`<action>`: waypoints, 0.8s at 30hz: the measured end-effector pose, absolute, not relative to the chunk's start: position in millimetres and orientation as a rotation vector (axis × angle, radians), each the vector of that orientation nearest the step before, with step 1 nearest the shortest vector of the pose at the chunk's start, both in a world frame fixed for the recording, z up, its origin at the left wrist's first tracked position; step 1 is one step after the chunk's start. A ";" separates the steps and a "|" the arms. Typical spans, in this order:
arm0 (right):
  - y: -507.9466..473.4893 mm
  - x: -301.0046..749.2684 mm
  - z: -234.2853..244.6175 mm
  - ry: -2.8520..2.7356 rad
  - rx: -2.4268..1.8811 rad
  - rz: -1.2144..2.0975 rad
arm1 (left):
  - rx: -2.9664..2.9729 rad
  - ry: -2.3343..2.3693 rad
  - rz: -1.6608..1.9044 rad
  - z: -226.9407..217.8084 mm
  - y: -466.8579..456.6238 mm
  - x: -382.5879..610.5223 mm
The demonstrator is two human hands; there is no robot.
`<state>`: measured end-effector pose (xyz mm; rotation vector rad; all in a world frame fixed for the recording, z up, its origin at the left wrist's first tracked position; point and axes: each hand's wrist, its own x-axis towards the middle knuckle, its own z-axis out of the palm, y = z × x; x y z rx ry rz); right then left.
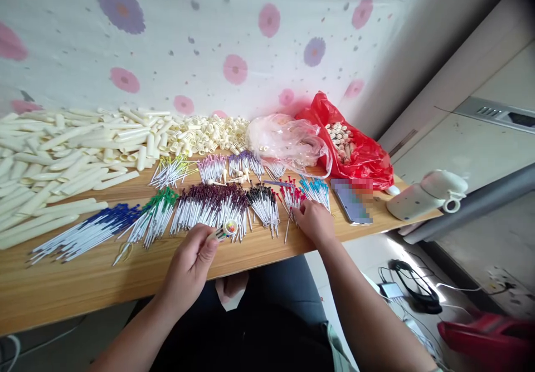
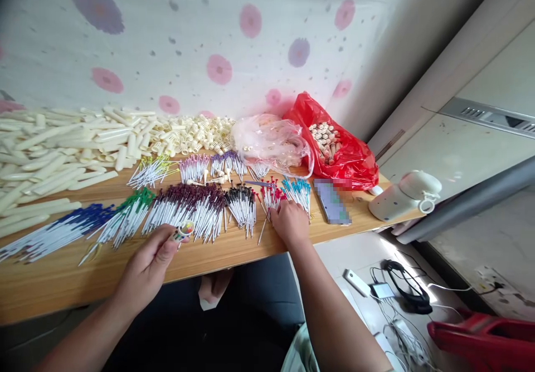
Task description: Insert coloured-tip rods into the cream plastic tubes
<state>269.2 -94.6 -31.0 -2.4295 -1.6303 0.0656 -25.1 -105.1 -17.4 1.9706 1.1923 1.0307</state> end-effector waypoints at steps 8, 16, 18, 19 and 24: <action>-84.3 275.0 -25.8 -1.542 -2.465 0.230 | 1.934 1.259 0.993 -17.6 -104.7 -31.4; -103.8 274.9 -15.2 -1.453 -2.236 0.369 | 1.811 1.223 1.041 -15.3 -103.7 -27.4; -111.4 264.8 -8.2 -1.497 -2.114 0.462 | 1.689 1.179 1.049 -16.0 -105.2 -23.3; -115.3 256.8 -4.2 -1.516 -2.016 0.542 | 1.617 1.145 1.047 -16.1 -106.5 -20.0; -132.9 200.1 11.0 -1.452 -1.420 1.038 | 1.274 1.004 0.918 -13.4 -115.7 6.4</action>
